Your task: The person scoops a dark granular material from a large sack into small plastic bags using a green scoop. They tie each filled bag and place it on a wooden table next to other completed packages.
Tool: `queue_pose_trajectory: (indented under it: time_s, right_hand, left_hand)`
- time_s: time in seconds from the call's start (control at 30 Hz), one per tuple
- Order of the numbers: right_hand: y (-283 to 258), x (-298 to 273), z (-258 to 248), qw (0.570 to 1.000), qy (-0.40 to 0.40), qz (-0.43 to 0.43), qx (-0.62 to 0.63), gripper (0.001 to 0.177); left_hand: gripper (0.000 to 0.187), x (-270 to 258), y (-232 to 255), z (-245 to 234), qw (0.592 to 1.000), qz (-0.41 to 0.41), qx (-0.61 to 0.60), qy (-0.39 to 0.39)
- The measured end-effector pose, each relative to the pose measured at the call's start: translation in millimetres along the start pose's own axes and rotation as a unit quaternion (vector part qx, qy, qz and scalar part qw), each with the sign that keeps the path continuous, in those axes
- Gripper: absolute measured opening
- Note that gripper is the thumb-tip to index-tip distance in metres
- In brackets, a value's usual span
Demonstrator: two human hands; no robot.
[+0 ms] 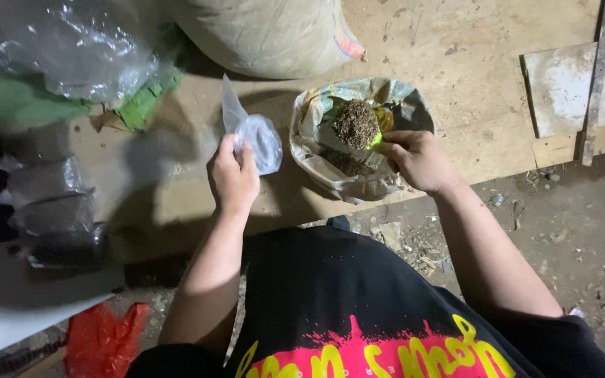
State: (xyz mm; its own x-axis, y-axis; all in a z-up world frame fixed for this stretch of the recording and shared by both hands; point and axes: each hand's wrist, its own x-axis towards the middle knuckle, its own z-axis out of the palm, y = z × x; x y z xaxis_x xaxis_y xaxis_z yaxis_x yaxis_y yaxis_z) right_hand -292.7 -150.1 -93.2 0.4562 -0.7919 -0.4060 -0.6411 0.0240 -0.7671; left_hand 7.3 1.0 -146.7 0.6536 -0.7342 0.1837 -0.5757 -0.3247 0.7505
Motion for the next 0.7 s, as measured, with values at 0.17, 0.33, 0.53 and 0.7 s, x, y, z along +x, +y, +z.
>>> queue_pose_trajectory:
  time_s: [0.17,0.33,0.53,0.7]
  right_hand:
    - [-22.6,-19.6,-32.9,0.998,0.001,-0.040,-0.041,0.032]
    - [-45.8,-43.6,-65.9,0.995,0.026,-0.055,-0.082,0.033]
    - [-73.3,-62.4,-88.6,0.980,0.017,-0.028,-0.196,0.031]
    - [-91.9,-63.3,-85.3,0.950,0.019,0.055,-0.307,0.034]
  left_hand:
    - [0.015,21.2,68.2,-16.4,0.994,0.017,-0.106,-0.035]
    - [0.018,40.3,96.3,10.7,0.966,0.040,-0.225,-0.122]
    - [0.027,35.7,115.2,64.4,0.926,0.067,-0.312,-0.200]
    - [0.020,28.1,135.2,74.1,0.943,0.094,-0.250,-0.198]
